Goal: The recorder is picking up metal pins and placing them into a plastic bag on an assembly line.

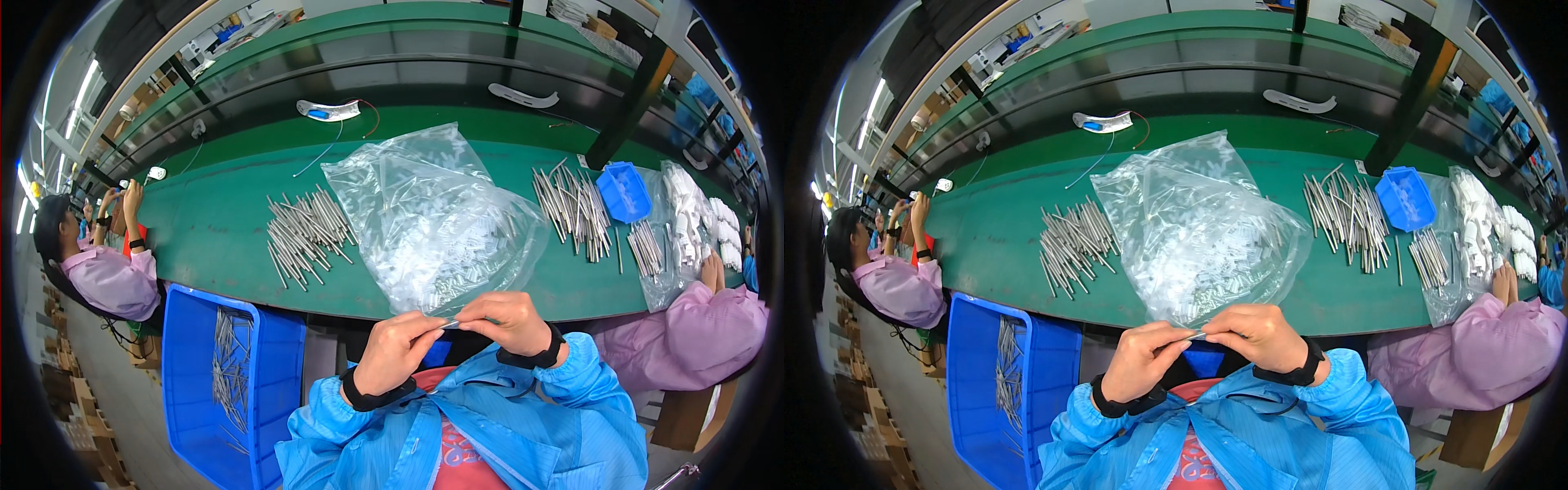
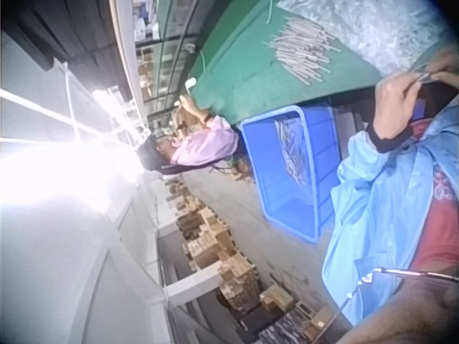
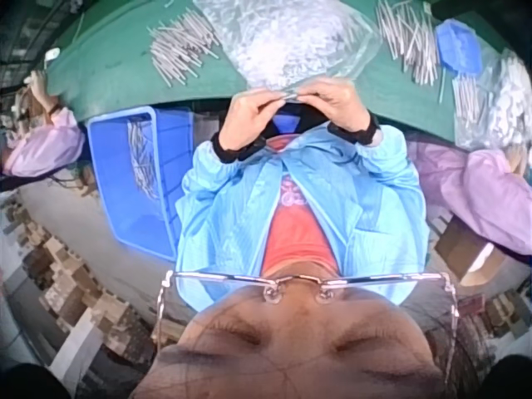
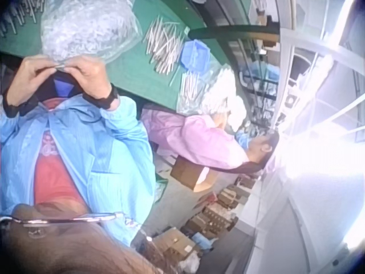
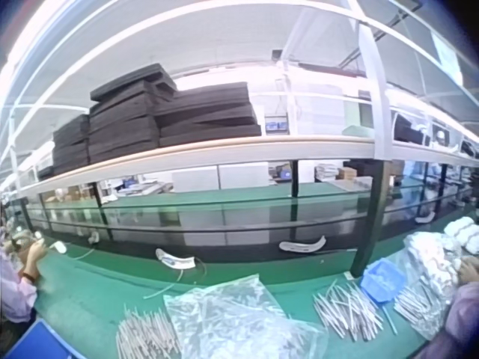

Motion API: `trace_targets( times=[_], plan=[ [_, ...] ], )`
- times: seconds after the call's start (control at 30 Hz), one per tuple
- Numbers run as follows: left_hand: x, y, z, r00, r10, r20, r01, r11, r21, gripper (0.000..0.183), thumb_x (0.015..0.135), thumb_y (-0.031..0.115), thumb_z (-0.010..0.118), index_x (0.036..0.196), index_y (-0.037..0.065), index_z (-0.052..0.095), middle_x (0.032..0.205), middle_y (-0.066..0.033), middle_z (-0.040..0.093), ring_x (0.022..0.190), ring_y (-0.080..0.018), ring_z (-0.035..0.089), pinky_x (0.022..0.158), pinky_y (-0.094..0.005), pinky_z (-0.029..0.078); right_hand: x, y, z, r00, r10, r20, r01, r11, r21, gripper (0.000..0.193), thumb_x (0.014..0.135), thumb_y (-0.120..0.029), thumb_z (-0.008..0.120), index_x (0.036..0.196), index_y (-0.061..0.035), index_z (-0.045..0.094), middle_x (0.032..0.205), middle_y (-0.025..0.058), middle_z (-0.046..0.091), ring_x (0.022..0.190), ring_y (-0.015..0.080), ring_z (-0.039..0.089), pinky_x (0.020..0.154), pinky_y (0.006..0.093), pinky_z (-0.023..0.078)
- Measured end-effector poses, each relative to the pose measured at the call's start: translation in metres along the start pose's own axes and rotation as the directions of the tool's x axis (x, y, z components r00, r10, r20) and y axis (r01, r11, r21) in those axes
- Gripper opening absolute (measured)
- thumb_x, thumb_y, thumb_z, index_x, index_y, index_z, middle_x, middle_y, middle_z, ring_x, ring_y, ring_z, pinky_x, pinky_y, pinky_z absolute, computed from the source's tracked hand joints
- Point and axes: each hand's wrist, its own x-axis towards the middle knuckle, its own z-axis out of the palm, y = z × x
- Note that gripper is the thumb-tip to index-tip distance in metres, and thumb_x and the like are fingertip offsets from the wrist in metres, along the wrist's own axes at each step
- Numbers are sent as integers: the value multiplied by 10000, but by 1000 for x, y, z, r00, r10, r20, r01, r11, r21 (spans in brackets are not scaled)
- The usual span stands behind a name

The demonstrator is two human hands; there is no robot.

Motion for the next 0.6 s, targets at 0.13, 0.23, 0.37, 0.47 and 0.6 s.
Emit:
trace_targets(
  times=[0.13, 0.23, 0.37, 0.47, 0.6],
  plan=[
    [0, -4, -1, 999, -8, 32, 9, 999, -32, 176, 882, 44, 674, 1042, -18, 713, 776, -101, 648, 650, -159, 575, 589, -293, 447, 0, 2, 5, 999, -43, 5, 43, 999, -7, 146, 820, -72, 741, 953, -14, 722, 876, 119, 715, 774, 265, 699, 669, 325, 548],
    [1, 0, -4, 987, -136, 88, 147, 980, -137, 168, 896, 62, 670, 1033, -26, 710, 792, -96, 663, 669, -136, 576, 603, -284, 454, 0, -5, -2, 999, 43, 34, -44, 998, 41, 161, 821, -64, 736, 968, -4, 710, 875, 119, 710, 791, 268, 695, 667, 331, 547],
    [3, 2, -5, 980, -143, 140, 160, 980, -119, 180, 925, 98, 645, 1021, -46, 695, 780, -84, 648, 674, -111, 557, 612, -273, 451, 5, -6, -3, 997, -49, 52, 48, 998, 33, 154, 828, -65, 729, 967, -2, 704, 884, 116, 704, 788, 265, 686, 660, 345, 546],
    [12, 0, -3, 945, -177, 276, 241, 946, -218, 203, 955, 130, 615, 1029, -46, 686, 740, -38, 599, 651, -88, 512, 585, -259, 421, -4, 4, -4, 982, -187, 34, 190, 975, -112, 152, 805, -39, 715, 952, -6, 693, 889, 100, 692, 779, 264, 674, 654, 353, 543],
    [23, -10, -2, 761, -290, 581, 544, 773, -326, 227, 987, 161, 584, 1043, -29, 695, 694, 23, 551, 630, -67, 475, 554, -231, 387, -17, 1, -15, 935, -356, 8, 350, 915, -201, 187, 786, -14, 662, 972, -28, 662, 923, 82, 678, 801, 250, 658, 658, 339, 538]
  ],
)
